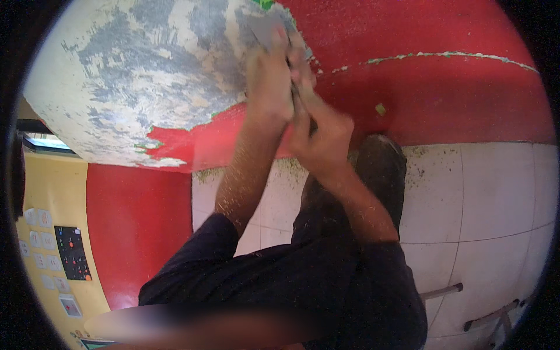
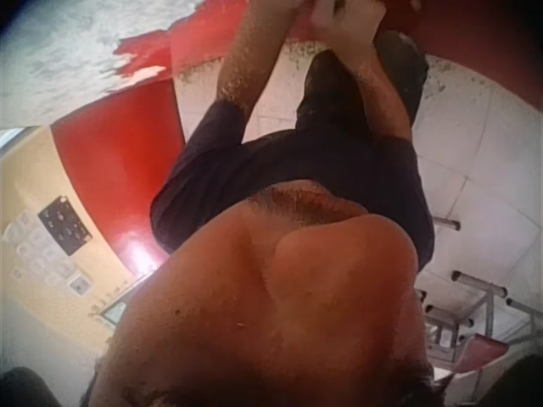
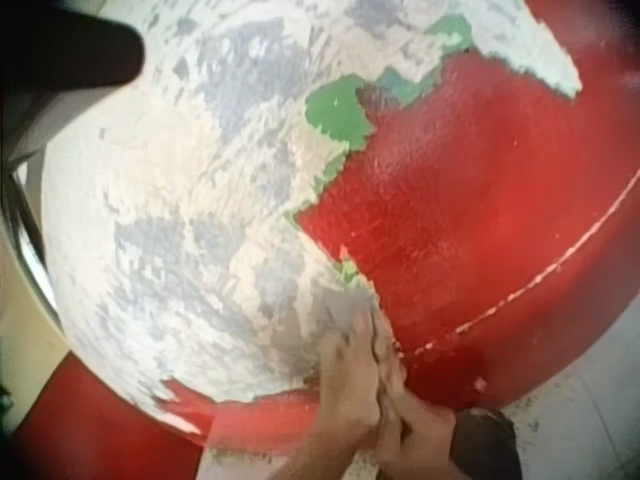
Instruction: The person scrapes old red paint off a wall using a putty knife, removing paint chips from the surface.
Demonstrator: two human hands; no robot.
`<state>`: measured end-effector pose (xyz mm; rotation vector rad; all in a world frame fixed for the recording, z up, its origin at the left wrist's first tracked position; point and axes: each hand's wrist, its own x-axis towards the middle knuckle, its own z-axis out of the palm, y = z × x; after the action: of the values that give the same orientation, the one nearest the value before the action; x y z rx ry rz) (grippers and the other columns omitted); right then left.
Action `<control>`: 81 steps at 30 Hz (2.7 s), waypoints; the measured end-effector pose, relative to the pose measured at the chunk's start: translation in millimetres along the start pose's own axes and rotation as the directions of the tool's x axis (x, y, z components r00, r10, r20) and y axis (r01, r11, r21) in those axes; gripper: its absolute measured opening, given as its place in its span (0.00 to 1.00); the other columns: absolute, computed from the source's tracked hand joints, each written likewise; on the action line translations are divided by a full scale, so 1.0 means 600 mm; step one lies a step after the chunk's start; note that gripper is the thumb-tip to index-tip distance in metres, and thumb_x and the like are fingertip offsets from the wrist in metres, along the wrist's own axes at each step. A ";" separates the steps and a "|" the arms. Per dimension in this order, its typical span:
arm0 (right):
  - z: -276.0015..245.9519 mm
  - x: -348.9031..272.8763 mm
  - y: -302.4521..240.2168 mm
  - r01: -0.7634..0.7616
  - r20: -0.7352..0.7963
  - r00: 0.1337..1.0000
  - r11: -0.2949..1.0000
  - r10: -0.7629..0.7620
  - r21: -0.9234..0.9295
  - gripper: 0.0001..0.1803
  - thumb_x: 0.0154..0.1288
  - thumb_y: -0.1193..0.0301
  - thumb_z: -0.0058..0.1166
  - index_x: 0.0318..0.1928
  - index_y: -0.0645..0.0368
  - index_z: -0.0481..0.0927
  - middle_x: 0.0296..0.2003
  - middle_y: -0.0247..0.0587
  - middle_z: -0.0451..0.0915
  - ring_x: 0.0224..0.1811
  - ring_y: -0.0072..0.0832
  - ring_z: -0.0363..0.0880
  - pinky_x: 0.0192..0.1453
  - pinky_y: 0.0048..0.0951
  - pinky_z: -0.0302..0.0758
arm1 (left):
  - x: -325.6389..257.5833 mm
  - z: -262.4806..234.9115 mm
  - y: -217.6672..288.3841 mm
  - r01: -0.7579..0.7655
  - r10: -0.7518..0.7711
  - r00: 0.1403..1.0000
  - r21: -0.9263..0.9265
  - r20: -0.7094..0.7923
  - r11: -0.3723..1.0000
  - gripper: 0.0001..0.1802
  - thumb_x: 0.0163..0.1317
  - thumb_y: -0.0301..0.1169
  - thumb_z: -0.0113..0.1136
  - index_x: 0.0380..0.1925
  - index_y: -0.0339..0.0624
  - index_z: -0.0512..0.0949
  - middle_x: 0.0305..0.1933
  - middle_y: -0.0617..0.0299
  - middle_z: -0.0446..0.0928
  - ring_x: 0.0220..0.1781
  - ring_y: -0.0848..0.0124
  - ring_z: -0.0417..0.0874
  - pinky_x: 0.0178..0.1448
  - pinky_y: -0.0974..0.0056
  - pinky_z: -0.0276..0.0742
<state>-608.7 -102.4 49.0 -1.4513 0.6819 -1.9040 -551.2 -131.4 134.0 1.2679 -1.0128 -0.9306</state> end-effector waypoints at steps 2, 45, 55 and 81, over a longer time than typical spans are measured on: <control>0.002 0.011 -0.013 -0.105 0.036 0.994 0.990 0.102 0.094 0.19 0.62 0.82 0.46 0.54 0.69 0.74 0.40 0.59 0.80 0.40 0.30 0.84 0.41 0.26 0.77 | 0.010 0.020 0.046 0.008 -0.006 1.000 -0.078 0.026 0.997 0.18 0.73 0.40 0.39 0.31 0.38 0.70 0.20 0.67 0.63 0.16 0.78 0.61 0.20 0.67 0.66; 0.005 0.061 -0.030 -0.024 0.101 0.995 0.999 0.026 -0.021 0.19 0.63 0.82 0.44 0.55 0.74 0.72 0.48 0.61 0.78 0.52 0.32 0.78 0.51 0.27 0.74 | 0.039 0.020 0.072 -0.122 0.123 0.991 -0.024 0.057 0.992 0.21 0.71 0.41 0.42 0.24 0.39 0.69 0.18 0.67 0.64 0.15 0.77 0.63 0.19 0.68 0.65; 0.006 0.036 -0.017 0.031 -0.009 0.999 0.999 -0.031 -0.016 0.20 0.58 0.83 0.47 0.53 0.70 0.75 0.42 0.59 0.80 0.43 0.37 0.84 0.44 0.28 0.77 | 0.025 0.020 0.049 -0.111 0.111 0.990 0.000 0.093 0.994 0.22 0.71 0.41 0.43 0.20 0.41 0.67 0.15 0.68 0.62 0.13 0.78 0.62 0.17 0.68 0.62; 0.011 -0.085 0.082 -0.111 -0.033 0.993 0.993 0.110 -0.032 0.21 0.56 0.85 0.48 0.52 0.72 0.75 0.32 0.57 0.81 0.26 0.36 0.82 0.30 0.29 0.76 | 0.011 -0.018 -0.095 0.115 -0.114 0.993 0.127 -0.016 0.985 0.18 0.72 0.41 0.43 0.27 0.41 0.70 0.19 0.69 0.63 0.15 0.80 0.62 0.20 0.69 0.65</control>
<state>-584.3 -96.7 -17.9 -1.3775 0.7957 -1.8421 -539.0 -139.1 77.4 1.4482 -1.0137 -0.9592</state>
